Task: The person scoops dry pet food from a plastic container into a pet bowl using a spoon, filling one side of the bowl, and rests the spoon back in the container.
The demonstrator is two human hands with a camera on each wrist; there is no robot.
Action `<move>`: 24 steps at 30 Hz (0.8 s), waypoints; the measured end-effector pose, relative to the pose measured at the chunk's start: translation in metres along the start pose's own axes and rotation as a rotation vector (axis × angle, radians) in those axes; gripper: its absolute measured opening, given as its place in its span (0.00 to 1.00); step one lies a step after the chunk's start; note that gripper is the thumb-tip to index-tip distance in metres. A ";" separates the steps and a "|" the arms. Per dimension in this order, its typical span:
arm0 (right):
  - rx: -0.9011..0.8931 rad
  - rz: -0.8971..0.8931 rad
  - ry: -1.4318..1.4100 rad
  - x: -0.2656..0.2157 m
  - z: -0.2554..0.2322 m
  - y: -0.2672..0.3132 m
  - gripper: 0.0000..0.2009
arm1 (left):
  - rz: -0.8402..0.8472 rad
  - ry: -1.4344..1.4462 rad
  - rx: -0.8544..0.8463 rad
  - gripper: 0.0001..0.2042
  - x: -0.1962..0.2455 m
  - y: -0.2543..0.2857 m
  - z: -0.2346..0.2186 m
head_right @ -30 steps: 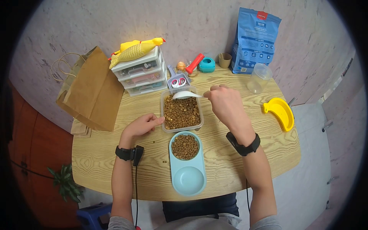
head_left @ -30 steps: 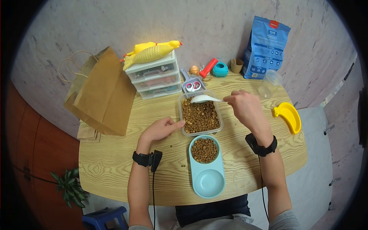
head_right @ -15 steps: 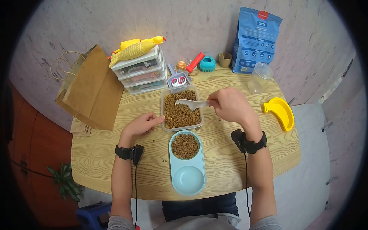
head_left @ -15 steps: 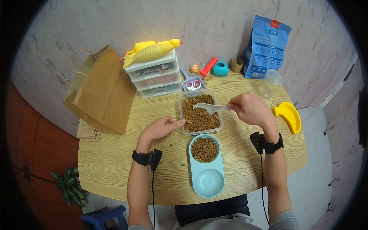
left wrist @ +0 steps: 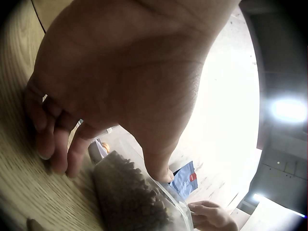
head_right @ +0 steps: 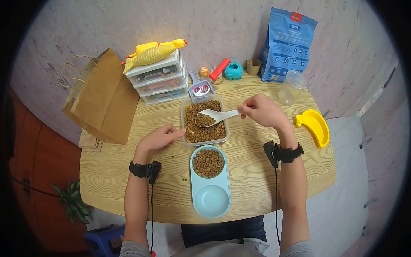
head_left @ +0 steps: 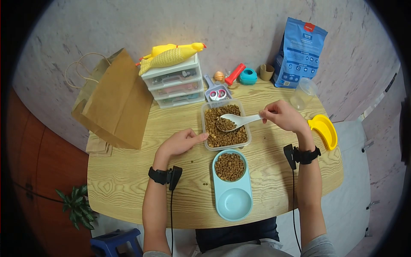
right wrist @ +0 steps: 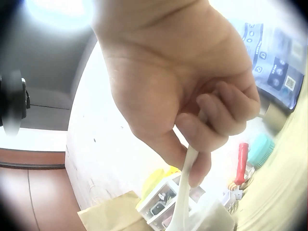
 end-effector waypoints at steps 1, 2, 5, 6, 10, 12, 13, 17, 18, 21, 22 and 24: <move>-0.007 -0.020 -0.009 0.000 -0.001 0.000 0.19 | -0.005 0.001 0.001 0.39 -0.001 0.000 0.000; -0.008 -0.021 -0.009 0.000 -0.002 0.002 0.19 | -0.006 0.002 0.002 0.39 -0.001 0.000 0.000; -0.033 -0.026 -0.033 -0.002 -0.011 0.009 0.19 | -0.006 -0.001 0.001 0.39 0.000 0.000 0.000; -0.053 -0.039 -0.054 -0.001 -0.012 0.012 0.19 | -0.009 0.002 0.003 0.39 0.001 0.001 0.000; -0.104 -0.208 -0.113 -0.001 -0.018 0.021 0.19 | -0.004 -0.001 0.006 0.39 0.001 0.000 0.000; -0.127 -0.220 -0.056 -0.008 -0.024 0.030 0.19 | -0.001 0.001 0.005 0.39 -0.002 -0.001 0.000; -0.150 -0.232 0.001 -0.014 -0.027 0.035 0.19 | 0.001 0.003 0.004 0.39 -0.002 -0.001 0.000; -0.185 -0.289 0.160 -0.033 -0.028 0.051 0.17 | 0.002 -0.005 0.009 0.38 0.001 0.001 0.000; -0.140 -0.338 0.207 -0.038 -0.028 0.054 0.15 | 0.000 -0.005 0.009 0.38 0.003 0.003 0.000; -0.082 -0.366 0.320 -0.059 -0.025 0.068 0.09 | 0.002 -0.001 0.009 0.38 0.004 0.003 0.000; -0.028 -0.381 0.352 -0.065 -0.025 0.072 0.08 | 0.007 0.002 0.007 0.38 0.004 0.003 0.000; 0.063 -0.388 0.431 -0.071 -0.025 0.080 0.07 | 0.006 0.001 0.006 0.38 0.005 0.003 0.000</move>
Point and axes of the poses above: each hand's wrist, its own y-axis away from the middle knuckle, its own z-axis out of the palm, x = y × z, the point moved 4 cm from there along -y, towards the middle knuckle, and after that the axes turned 14 degrees about y, right-handed, at the moved point
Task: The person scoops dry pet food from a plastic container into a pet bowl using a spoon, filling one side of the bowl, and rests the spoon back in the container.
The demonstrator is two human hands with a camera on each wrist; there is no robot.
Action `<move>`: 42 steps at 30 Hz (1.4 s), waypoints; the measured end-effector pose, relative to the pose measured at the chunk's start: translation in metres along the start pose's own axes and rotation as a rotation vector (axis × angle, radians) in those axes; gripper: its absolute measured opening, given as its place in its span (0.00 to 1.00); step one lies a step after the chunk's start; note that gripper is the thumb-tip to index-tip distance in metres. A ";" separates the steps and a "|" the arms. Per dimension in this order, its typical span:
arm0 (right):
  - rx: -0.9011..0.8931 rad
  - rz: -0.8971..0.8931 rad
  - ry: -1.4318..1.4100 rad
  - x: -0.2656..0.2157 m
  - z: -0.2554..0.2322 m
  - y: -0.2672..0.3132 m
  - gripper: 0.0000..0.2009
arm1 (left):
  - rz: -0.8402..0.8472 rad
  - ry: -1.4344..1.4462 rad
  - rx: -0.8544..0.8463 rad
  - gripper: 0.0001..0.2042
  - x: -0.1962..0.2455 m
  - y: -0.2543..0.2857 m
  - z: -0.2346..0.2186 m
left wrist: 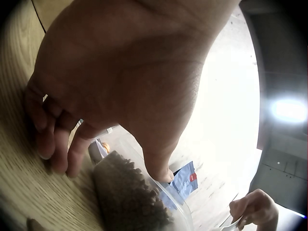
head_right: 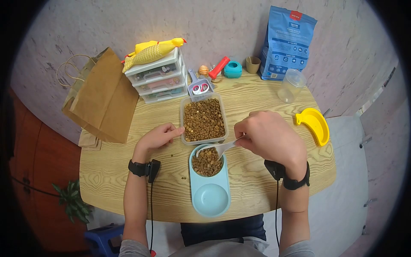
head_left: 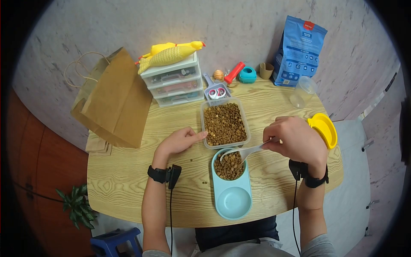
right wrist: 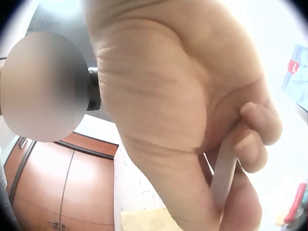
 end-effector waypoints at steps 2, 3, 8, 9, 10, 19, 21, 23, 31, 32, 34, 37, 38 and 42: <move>0.042 0.002 0.024 -0.005 -0.003 0.004 0.06 | -0.001 0.000 0.000 0.38 -0.001 -0.001 0.000; 0.084 0.002 0.049 -0.008 -0.006 0.005 0.06 | -0.008 0.002 0.000 0.38 -0.003 -0.001 0.000; 0.162 -0.031 0.147 -0.026 -0.014 0.007 0.06 | -0.010 0.001 -0.001 0.38 -0.005 -0.002 0.000; 0.177 -0.030 0.174 -0.028 -0.014 0.007 0.05 | -0.004 0.002 -0.004 0.38 -0.007 -0.004 -0.001; 0.176 -0.030 0.174 -0.030 -0.014 0.008 0.05 | 0.003 0.003 -0.006 0.38 -0.008 -0.004 -0.001; 0.205 -0.072 0.233 -0.045 -0.015 0.015 0.03 | 0.001 0.014 -0.013 0.30 -0.005 -0.003 0.000; 0.222 -0.054 0.261 -0.047 -0.018 0.018 0.02 | 0.005 0.015 -0.009 0.30 -0.009 -0.005 0.000; 0.216 -0.058 0.272 -0.051 -0.021 0.023 0.02 | 0.010 0.014 -0.008 0.30 -0.010 -0.006 0.000; 0.197 -0.055 0.281 -0.052 -0.020 0.024 0.02 | -0.003 0.015 -0.008 0.29 -0.007 -0.004 0.000; 0.195 -0.056 0.276 -0.051 -0.020 0.024 0.02 | -0.003 0.014 -0.009 0.29 -0.007 -0.004 0.000; 0.191 -0.058 0.270 -0.050 -0.021 0.025 0.03 | 0.004 0.016 -0.009 0.29 -0.009 -0.005 0.000; 0.171 -0.031 0.284 -0.048 -0.022 0.026 0.03 | -0.007 0.015 -0.013 0.30 -0.010 -0.006 0.000; 0.175 -0.042 0.281 -0.049 -0.021 0.026 0.03 | -0.008 0.014 -0.013 0.30 -0.009 -0.005 0.000; 0.159 -0.065 0.237 -0.049 -0.020 0.027 0.04 | -0.011 0.018 -0.009 0.31 -0.006 -0.003 0.001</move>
Point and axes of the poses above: each hand's wrist, its own y-axis away from the middle knuckle, its own z-axis out of the palm, x = y × z, the point moved 4 cm from there along -y, towards the middle knuckle, and after that the axes turned 14 degrees about y, right-handed, at the moved point
